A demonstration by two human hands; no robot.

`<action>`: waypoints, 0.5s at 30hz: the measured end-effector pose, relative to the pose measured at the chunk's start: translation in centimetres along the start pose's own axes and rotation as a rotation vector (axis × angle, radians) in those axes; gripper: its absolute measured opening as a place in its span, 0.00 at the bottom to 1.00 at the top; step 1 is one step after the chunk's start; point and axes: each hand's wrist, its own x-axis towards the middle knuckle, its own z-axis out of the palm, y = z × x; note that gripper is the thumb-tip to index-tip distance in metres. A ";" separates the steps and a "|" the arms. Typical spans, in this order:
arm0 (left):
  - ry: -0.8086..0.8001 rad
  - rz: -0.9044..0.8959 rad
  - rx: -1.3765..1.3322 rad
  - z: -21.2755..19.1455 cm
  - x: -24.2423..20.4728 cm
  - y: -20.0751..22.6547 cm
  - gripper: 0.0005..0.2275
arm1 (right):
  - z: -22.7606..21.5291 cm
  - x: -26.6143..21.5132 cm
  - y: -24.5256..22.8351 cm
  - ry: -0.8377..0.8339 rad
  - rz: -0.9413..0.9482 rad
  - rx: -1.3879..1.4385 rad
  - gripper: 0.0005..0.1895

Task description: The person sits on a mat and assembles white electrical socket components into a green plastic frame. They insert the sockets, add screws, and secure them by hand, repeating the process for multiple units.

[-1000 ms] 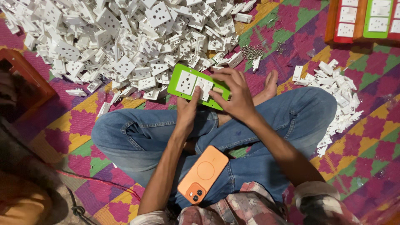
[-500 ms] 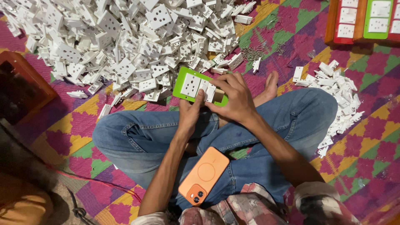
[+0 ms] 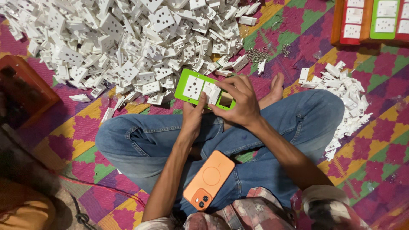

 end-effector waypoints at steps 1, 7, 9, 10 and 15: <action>0.009 -0.009 -0.003 -0.1 0.0 -0.1 0.21 | 0.1 0.0 0.0 -0.010 -0.007 -0.005 0.31; 0.014 0.021 -0.055 -0.3 -0.1 -0.3 0.18 | 0.3 0.0 0.4 -0.067 -0.014 0.021 0.32; 0.020 0.057 -0.047 -0.1 -0.2 -0.1 0.18 | 0.2 0.0 0.5 -0.064 -0.013 0.049 0.30; 0.021 0.076 -0.042 0.0 -0.2 0.1 0.18 | 0.2 0.0 0.5 -0.067 -0.014 0.057 0.30; 0.004 0.065 -0.088 0.4 -0.6 1.2 0.16 | 0.1 0.1 0.5 -0.086 -0.004 0.078 0.31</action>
